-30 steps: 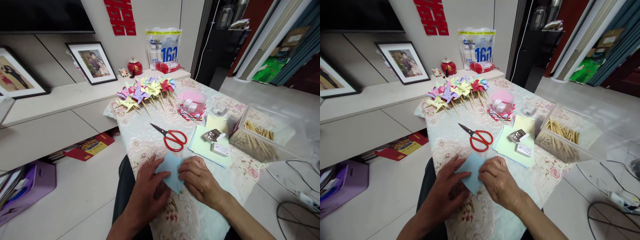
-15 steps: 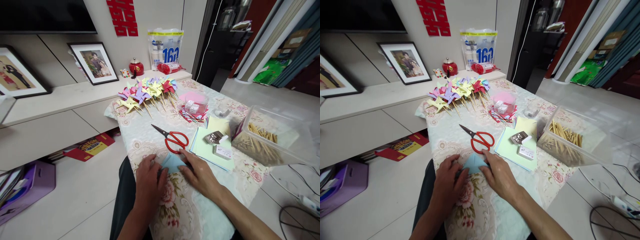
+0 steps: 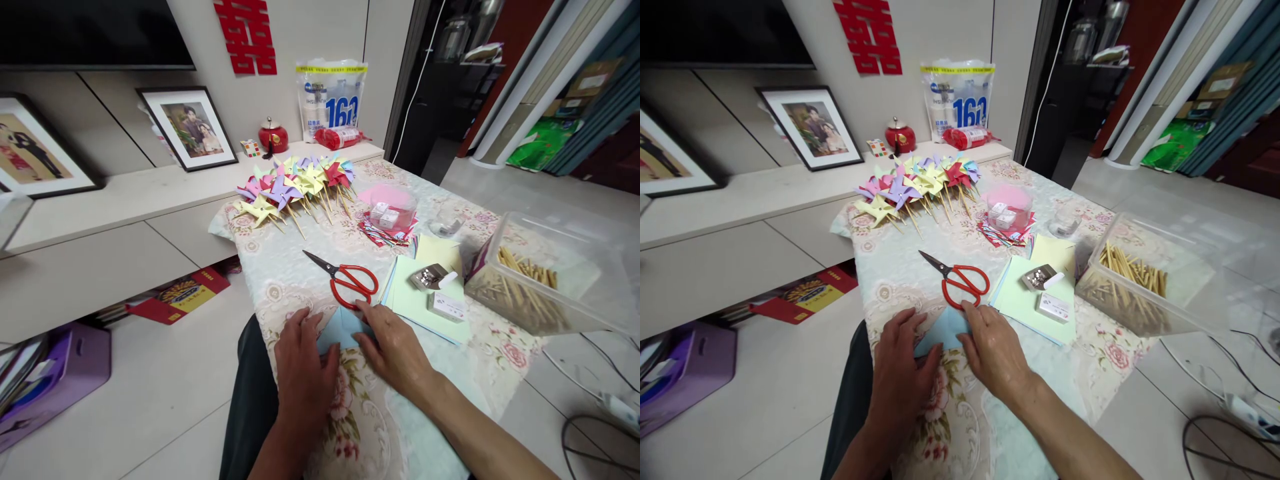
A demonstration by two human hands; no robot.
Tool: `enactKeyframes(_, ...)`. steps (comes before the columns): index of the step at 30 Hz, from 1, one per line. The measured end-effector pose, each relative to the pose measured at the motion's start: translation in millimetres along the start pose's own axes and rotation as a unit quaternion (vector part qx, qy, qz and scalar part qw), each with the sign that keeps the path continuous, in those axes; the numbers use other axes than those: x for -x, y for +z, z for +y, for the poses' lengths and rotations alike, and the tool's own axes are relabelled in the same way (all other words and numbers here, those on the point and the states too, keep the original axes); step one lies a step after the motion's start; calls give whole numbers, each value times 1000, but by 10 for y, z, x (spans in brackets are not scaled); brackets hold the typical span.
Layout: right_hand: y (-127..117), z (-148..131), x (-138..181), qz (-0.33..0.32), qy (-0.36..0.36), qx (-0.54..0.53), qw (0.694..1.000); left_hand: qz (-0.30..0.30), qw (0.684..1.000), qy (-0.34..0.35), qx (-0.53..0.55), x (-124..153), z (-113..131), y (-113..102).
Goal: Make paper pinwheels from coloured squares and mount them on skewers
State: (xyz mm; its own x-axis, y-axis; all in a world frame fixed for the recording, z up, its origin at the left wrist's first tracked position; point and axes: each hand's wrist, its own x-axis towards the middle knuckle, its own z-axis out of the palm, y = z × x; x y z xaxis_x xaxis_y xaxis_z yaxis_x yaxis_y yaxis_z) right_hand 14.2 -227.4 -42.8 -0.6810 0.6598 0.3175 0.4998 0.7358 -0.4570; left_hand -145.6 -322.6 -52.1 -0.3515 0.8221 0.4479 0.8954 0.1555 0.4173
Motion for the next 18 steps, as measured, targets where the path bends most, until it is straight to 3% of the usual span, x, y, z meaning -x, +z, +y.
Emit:
enactKeyframes(7,-44,-56,-8,32,-36,75,996,35,979,199,-27,103,79,66)
enactKeyframes(11,-96,-126,46,47,-67,69,994,8,975,216,-57,209,137,85)
enactKeyframes(15,-120,-164,207,0,-119,63,991,-39,974,210,-71,286,155,40)
enactKeyframes(18,-135,-136,337,-38,-105,84,990,-65,975,204,-63,318,155,-2)
